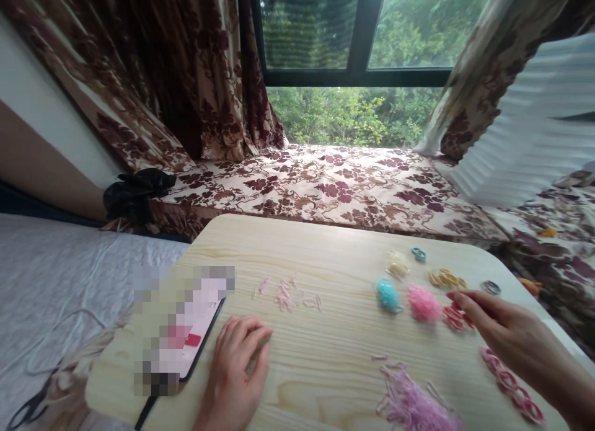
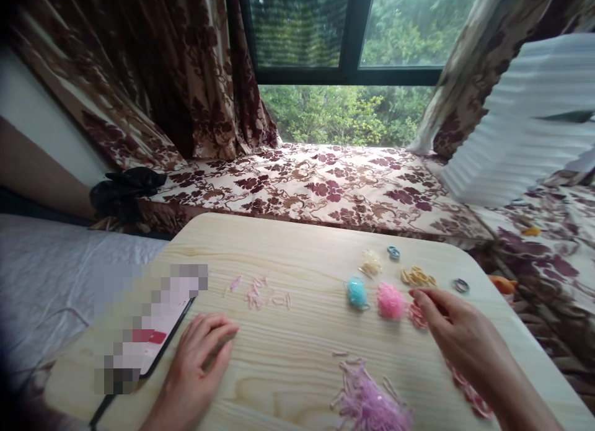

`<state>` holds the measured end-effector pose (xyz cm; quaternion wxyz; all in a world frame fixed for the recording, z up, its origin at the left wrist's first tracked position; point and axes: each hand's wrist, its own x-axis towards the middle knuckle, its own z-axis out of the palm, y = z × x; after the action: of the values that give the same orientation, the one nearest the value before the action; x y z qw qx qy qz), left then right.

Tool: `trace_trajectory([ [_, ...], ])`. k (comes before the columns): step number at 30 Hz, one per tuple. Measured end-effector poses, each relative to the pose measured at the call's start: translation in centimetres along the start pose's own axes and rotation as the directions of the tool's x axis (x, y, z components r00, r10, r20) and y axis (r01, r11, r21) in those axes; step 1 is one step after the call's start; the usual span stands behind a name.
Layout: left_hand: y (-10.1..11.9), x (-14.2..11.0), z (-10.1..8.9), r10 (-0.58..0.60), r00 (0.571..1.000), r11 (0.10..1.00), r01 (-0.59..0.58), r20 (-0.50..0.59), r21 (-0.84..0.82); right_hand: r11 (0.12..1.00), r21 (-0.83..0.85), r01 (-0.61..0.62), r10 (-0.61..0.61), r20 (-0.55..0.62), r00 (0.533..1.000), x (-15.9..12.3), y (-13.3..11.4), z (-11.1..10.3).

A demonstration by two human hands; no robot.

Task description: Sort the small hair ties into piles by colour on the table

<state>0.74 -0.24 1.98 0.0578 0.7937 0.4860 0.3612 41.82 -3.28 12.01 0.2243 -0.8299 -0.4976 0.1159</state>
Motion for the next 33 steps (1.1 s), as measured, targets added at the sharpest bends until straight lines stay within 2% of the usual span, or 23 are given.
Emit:
trace_trajectory([
  [2, 0.4, 0.2, -0.3, -0.015, 1.000, 1.000, 0.016, 0.015, -0.007, 0.999, 0.018, 0.044, -0.044, 0.006, 0.999, -0.9, -0.3, 0.8],
  [5, 0.9, 0.4, -0.5, -0.040, 0.998, 0.999, 0.041, 0.043, -0.024, 0.969, 0.083, 0.233, -0.239, 0.076, 0.968, -2.7, -2.1, 4.0],
  [7, 1.1, 0.5, -0.6, -0.058, 0.997, 0.997, 0.060, 0.051, -0.038, 0.915, 0.163, 0.369, -0.393, 0.160, 0.905, -4.1, -4.3, 6.9],
  [9, 1.2, 0.6, -0.6, -0.069, 0.996, 0.996, 0.072, 0.054, -0.056, 0.869, 0.186, 0.459, -0.492, 0.221, 0.842, -5.4, -6.8, 9.5],
  [13, 1.6, 0.8, -1.0, -0.077, 0.994, 0.992, 0.084, 0.074, -0.095, 0.776, 0.076, 0.627, -0.628, 0.197, 0.753, -6.7, -10.7, 12.8],
  [17, 1.9, 1.1, -1.1, -0.105, 0.991, 0.986, 0.114, 0.077, -0.123, 0.614, -0.070, 0.786, -0.773, 0.147, 0.617, -6.5, -12.5, 14.8],
  [19, 1.7, 1.1, -1.0, -0.108, 0.992, 0.985, 0.115, 0.060, -0.126, 0.559, -0.138, 0.817, -0.813, 0.100, 0.573, -6.3, -13.1, 15.6],
  [23, 0.8, 0.8, -0.5, -0.043, 0.998, 0.994, 0.049, 0.056, -0.103, 0.530, -0.234, 0.815, -0.830, 0.053, 0.555, -6.1, -14.1, 16.6],
  [27, 0.1, 0.5, -0.4, -0.024, 0.996, 0.993, 0.033, 0.084, -0.111, 0.542, -0.190, 0.819, -0.809, 0.147, 0.570, -6.2, -14.5, 16.0],
  [29, 0.1, 0.5, -0.5, -0.029, 0.995, 0.991, 0.041, 0.094, -0.126, 0.544, -0.166, 0.823, -0.804, 0.178, 0.567, -6.3, -14.1, 15.3],
  [33, 0.6, 0.7, -0.4, -0.056, 0.997, 0.986, 0.065, 0.059, -0.154, 0.543, -0.161, 0.824, -0.812, 0.149, 0.564, -6.1, -12.1, 14.1],
])
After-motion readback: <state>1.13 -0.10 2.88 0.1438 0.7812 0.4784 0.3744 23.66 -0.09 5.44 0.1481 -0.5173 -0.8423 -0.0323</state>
